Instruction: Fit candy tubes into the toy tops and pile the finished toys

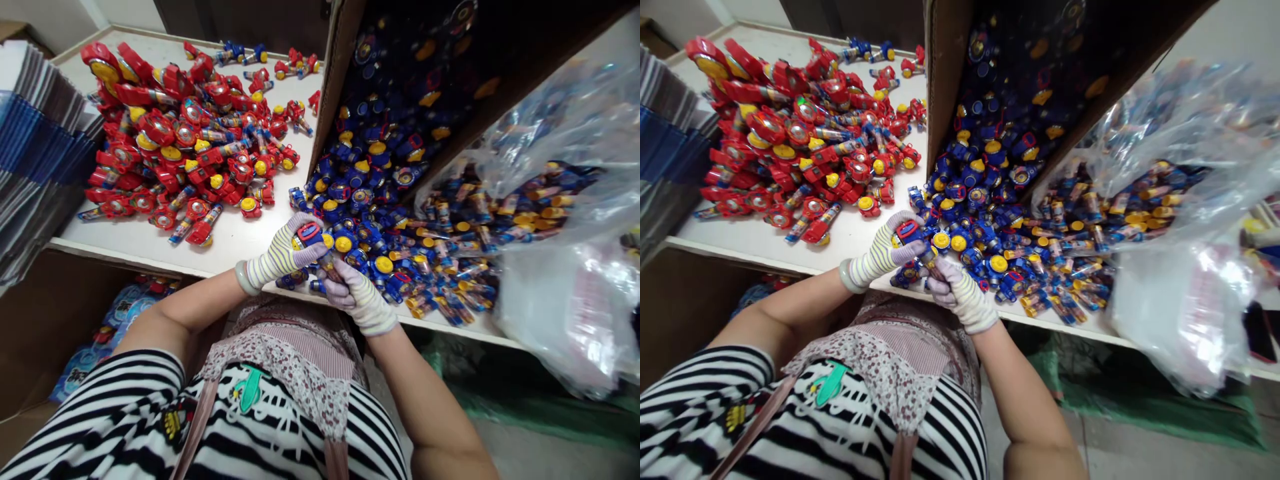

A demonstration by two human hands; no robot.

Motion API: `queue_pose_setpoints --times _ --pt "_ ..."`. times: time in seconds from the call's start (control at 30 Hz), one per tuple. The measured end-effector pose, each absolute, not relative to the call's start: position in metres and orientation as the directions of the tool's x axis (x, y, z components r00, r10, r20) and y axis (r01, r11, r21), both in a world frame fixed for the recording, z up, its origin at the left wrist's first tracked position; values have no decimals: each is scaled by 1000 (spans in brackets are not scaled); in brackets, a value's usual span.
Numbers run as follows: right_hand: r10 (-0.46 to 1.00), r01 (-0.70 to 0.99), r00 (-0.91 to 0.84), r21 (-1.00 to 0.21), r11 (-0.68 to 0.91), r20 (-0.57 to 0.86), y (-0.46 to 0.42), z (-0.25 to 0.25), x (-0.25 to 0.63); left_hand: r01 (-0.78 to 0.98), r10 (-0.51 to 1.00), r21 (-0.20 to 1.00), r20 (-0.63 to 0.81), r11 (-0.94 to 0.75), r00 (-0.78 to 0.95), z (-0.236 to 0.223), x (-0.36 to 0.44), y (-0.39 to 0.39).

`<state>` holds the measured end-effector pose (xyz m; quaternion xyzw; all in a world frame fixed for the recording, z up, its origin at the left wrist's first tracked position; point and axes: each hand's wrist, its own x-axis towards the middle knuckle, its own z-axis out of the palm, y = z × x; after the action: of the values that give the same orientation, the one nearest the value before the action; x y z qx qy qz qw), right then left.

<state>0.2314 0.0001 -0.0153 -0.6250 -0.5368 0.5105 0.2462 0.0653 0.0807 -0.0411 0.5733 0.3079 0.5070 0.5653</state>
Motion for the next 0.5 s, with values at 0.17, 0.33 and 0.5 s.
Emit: queue_pose_setpoints --times 0.17,0.33,0.5 --pt "989 672 84 -726 -148 -124 3 -9 233 -118 954 973 217 -196 206 -27 71 85" --pt "976 503 -66 -852 -148 -209 -14 -15 232 -165 966 977 164 -132 202 -23 73 65" --pt "924 310 -221 -921 -237 -312 -25 -24 229 -93 942 974 226 -209 248 -15 61 49"
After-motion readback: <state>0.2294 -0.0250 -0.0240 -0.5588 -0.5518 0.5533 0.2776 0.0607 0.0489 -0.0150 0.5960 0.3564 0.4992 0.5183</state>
